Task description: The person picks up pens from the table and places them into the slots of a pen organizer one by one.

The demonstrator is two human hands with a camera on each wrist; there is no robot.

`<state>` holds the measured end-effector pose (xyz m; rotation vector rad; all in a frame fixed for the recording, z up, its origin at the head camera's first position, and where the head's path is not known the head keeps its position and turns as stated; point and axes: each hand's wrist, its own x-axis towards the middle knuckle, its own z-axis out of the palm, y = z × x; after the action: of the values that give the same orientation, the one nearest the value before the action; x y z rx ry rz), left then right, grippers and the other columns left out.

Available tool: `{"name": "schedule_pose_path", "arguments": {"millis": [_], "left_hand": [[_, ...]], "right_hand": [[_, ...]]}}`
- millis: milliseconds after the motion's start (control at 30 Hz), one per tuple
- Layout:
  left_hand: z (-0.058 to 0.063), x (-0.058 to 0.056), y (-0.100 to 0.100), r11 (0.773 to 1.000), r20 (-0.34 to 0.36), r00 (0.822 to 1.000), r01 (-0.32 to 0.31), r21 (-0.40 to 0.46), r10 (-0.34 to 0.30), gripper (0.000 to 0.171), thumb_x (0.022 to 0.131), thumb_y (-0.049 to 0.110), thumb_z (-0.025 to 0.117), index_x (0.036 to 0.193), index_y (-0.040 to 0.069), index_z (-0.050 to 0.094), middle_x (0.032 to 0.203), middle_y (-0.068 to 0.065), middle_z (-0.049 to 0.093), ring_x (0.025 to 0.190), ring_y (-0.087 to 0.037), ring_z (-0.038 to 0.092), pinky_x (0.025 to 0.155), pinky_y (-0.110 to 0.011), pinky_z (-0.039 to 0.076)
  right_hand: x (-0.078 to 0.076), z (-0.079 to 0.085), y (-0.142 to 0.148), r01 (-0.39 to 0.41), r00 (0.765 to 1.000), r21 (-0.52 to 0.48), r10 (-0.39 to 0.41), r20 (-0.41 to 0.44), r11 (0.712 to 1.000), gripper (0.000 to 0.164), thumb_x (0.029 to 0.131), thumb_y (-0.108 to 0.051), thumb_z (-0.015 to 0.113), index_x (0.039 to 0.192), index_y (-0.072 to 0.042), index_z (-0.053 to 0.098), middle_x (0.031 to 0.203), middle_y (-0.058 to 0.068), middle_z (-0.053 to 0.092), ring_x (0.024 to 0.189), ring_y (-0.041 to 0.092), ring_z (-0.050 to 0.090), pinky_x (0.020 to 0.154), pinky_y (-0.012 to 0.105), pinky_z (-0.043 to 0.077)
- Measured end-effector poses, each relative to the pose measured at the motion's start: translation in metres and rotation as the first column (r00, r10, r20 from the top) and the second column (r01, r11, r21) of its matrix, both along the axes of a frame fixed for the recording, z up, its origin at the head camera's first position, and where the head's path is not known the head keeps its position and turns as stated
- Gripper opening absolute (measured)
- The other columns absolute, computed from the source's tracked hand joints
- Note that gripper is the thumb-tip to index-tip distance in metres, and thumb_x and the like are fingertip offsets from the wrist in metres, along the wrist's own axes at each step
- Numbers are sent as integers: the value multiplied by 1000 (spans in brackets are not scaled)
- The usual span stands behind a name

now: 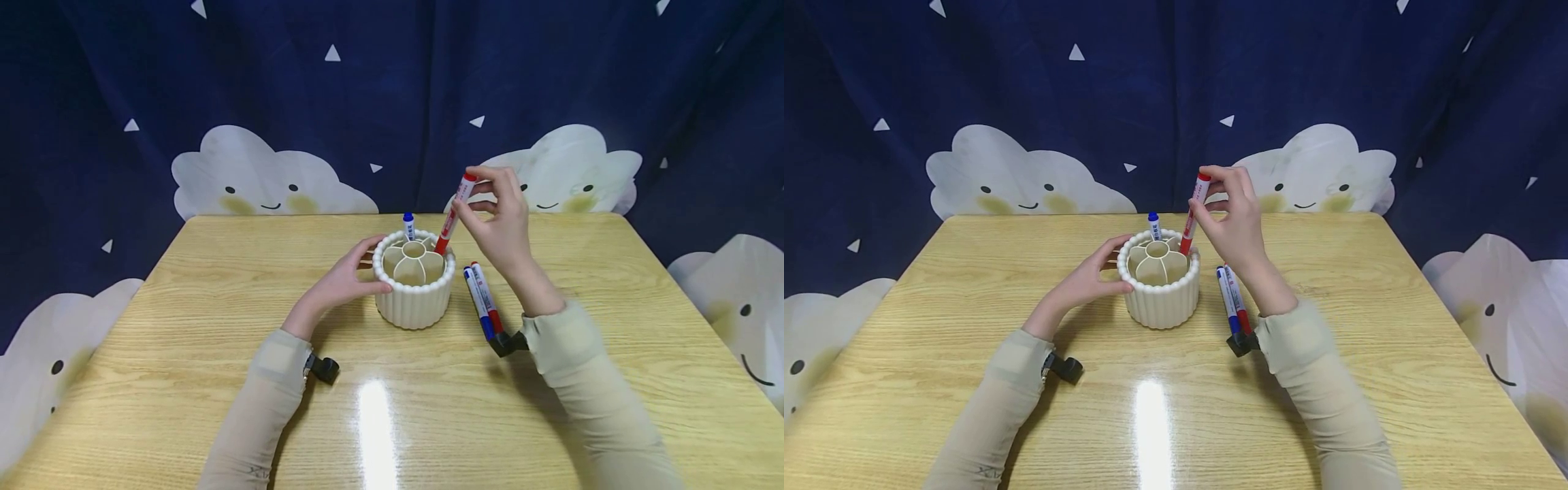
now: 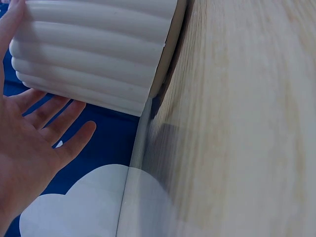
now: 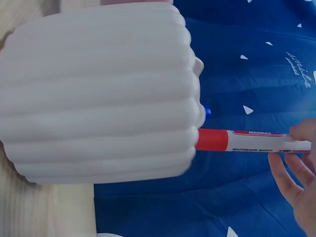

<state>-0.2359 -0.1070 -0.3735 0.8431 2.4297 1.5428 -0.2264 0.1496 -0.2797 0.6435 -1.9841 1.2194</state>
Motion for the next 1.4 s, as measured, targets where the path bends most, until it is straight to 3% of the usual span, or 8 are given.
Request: {"name": "schedule_pose_path", "arguments": {"millis": [233, 433, 567, 700, 800, 967, 1400], "left_hand": [[0, 0, 1, 1000, 12, 1000, -6, 0, 6, 90, 70, 37, 77, 142, 20, 26, 137, -3, 38, 119, -28, 42, 100, -50, 35], [-1, -1, 1, 1000, 12, 1000, -6, 7, 6, 89, 70, 34, 77, 142, 19, 27, 136, -3, 39, 118, -29, 42, 99, -50, 36], [-1, -1, 1, 1000, 17, 1000, -10, 1, 10, 87, 72, 27, 77, 142, 19, 27, 137, -4, 39, 118, -29, 42, 100, -49, 36], [3, 1, 2, 1000, 34, 999, -8, 0, 8, 86, 73, 20, 76, 143, 18, 25, 138, -8, 37, 119, -30, 42, 101, -50, 34], [12, 7, 3, 1000, 44, 999, -4, 1, 4, 86, 74, 16, 75, 143, 14, 25, 138, -11, 37, 119, -31, 41, 101, -52, 33], [27, 18, 4, 1000, 51, 999, -3, -9, 4, 84, 75, 15, 74, 143, 8, 24, 138, -13, 37, 119, -32, 41, 101, -52, 33], [28, 19, 4, 1000, 55, 998, -3, -5, 3, 84, 75, 14, 74, 142, 6, 24, 138, -14, 36, 119, -32, 41, 101, -53, 33]], "right_hand": [[-2, -9, -5, -44, 999, 58, 44, -3, 997, 38, 77, -3, 69, 111, 2, 54, 107, 15, 48, 89, 16, 57, 68, 12, 51], [-2, -16, -9, -38, 999, 119, 35, 22, 992, 33, 76, -2, 70, 105, 2, 56, 103, 14, 51, 88, 20, 58, 66, 22, 54], [-2, -22, -10, -74, 997, 139, 68, 42, 988, 27, 75, -2, 71, 99, 1, 59, 98, 13, 55, 85, 21, 60, 64, 29, 55], [-1, -28, -9, -105, 993, 163, 95, 67, 981, 19, 77, -4, 70, 93, 0, 60, 93, 11, 57, 80, 20, 62, 63, 30, 56], [-2, -32, -9, -106, 992, 178, 93, 81, 978, 15, 78, -4, 69, 90, -1, 61, 90, 9, 58, 78, 19, 63, 63, 27, 55], [-2, -41, -8, -113, 989, 202, 90, 118, 973, 16, 77, -6, 71, 89, -2, 62, 89, 7, 58, 79, 17, 61, 63, 22, 54], [-1, -42, -2, -65, 988, 210, 34, 148, 976, 21, 81, -10, 68, 99, -1, 62, 95, 9, 58, 82, 18, 61, 65, 29, 55]]}}
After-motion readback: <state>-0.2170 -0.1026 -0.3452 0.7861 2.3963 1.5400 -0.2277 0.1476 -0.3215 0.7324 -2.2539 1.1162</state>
